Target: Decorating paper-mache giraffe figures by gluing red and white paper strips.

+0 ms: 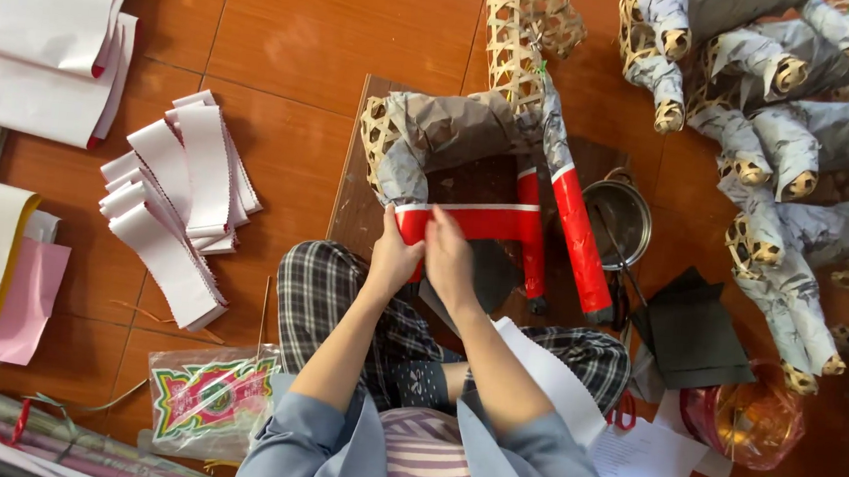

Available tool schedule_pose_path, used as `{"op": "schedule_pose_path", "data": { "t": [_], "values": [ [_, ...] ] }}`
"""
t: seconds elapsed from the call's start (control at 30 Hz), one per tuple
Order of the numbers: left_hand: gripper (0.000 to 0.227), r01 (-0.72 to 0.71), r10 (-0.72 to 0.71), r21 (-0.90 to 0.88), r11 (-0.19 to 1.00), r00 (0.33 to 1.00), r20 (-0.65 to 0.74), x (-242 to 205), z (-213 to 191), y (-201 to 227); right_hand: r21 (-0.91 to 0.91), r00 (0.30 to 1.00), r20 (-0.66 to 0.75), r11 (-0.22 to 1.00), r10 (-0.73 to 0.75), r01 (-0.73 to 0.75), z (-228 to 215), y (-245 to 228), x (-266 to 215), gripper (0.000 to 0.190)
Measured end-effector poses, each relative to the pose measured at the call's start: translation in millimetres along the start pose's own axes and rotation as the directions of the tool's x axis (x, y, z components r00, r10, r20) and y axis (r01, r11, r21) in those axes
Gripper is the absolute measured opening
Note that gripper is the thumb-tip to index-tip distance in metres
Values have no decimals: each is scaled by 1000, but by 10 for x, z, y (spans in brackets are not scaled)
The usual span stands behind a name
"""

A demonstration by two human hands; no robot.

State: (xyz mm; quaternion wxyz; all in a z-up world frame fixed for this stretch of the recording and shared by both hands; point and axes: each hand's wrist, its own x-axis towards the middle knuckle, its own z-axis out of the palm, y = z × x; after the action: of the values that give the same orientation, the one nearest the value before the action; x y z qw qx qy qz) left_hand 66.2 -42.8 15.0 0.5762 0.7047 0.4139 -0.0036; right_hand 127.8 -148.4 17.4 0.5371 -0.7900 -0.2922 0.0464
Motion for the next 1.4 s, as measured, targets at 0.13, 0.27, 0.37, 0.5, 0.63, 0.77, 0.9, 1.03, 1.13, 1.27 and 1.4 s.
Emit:
{"op": "schedule_pose_path", "data": {
  "t": [0.13, 0.27, 0.37, 0.5, 0.63, 0.77, 0.9, 1.03, 1.13, 1.27, 1.4],
  "values": [
    [105, -75, 75, 3, 997, 997, 3, 35, -39, -76, 158, 751, 354, 755, 558, -636, 429, 671, 424, 48],
    [105, -206, 212, -127, 970, 977, 35, -212, -260, 47, 460, 474, 789, 137, 390, -877, 447, 594, 520, 44],
    [104, -257, 246, -96, 962, 963, -112, -299, -331, 138, 502, 484, 787, 59, 383, -863, 467, 428, 522, 44],
    [67, -611, 487, 64, 789, 557, -672, -50, -639, 140, 488, 431, 800, -35, 417, -872, 527, 585, 435, 69],
    [64, -534, 330, -149, 832, 692, -642, 40, -844, 869, 357, 752, 408, 667, 518, -654, 284, -256, 509, 108],
    [44, -443, 391, -648, 620, 890, -234, -37, -431, 1250, 85, 899, 123, 898, 420, -432, 282, -308, 341, 92],
    [81, -545, 554, -161, 823, 832, 19, -244, -241, 1017, 976, 844, 217, -138, 491, -171, 393, 639, 247, 65],
    [56, -665, 543, -145, 733, 700, -464, 176, -82, 58, 557, 800, -71, 689, 596, -464, 348, 575, 309, 40],
    [55, -359, 256, -570, 739, 932, -255, 298, -14, -287, 820, 771, -25, 454, 636, -348, 255, 205, 372, 25],
    [43, 460, 108, -828, 320, 851, 514, 332, -88, -249, 805, 776, 1, 459, 631, -375, -94, 173, 583, 28],
    [34, 379, 11, -729, 570, 884, 468, 259, -133, -140, 783, 628, -10, 397, 778, -479, -548, 500, 664, 19]
  ]
}}
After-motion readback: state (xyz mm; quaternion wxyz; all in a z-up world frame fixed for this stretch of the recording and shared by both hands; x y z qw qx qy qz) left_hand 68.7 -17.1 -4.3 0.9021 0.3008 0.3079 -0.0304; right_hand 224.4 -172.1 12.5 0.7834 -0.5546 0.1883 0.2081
